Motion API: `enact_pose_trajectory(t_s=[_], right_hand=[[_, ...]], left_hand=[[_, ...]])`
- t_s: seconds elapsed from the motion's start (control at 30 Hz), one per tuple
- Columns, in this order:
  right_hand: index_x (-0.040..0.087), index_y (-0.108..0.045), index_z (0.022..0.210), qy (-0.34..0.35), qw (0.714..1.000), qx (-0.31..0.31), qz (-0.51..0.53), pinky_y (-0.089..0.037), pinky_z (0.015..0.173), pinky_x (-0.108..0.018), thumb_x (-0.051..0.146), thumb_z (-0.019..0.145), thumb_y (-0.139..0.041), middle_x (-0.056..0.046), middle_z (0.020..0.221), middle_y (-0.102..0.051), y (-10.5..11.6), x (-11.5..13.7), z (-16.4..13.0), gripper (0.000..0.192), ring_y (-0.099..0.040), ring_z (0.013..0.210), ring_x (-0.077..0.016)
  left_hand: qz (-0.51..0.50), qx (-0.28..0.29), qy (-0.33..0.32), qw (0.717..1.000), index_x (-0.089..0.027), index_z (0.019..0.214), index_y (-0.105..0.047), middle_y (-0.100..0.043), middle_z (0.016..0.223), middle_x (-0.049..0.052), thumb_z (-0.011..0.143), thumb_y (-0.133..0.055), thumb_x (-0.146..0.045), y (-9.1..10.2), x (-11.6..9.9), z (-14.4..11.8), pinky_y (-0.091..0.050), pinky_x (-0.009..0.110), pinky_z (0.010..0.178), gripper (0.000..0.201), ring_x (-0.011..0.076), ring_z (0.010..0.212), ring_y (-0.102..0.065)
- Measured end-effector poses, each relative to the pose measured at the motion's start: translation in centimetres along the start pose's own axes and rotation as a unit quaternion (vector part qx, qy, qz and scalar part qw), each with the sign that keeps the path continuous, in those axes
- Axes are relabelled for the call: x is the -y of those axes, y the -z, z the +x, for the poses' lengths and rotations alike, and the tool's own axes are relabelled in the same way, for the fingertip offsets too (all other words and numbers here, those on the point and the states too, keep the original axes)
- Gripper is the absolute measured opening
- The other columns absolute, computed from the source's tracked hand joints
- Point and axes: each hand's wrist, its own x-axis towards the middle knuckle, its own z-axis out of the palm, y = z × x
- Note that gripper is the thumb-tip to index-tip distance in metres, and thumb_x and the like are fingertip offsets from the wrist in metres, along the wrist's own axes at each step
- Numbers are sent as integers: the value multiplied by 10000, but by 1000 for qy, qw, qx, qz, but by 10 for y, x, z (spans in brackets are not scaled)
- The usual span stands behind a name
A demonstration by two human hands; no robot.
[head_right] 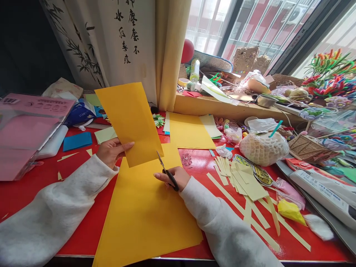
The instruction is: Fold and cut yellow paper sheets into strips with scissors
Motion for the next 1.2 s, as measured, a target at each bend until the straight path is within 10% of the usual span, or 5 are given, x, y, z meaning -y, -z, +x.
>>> enact_pose_trajectory(t_s=[1.2], right_hand=[[171, -410, 383, -5, 999, -17, 38, -294, 382, -210, 545, 616, -520, 24, 351, -448, -7, -2, 2, 454, -399, 341, -69]], left_hand=[[-10, -8, -5, 1000, -122, 768, -628, -654, 813, 58, 447, -723, -287, -1, -2, -1, -515, 316, 648, 373, 225, 786, -594]])
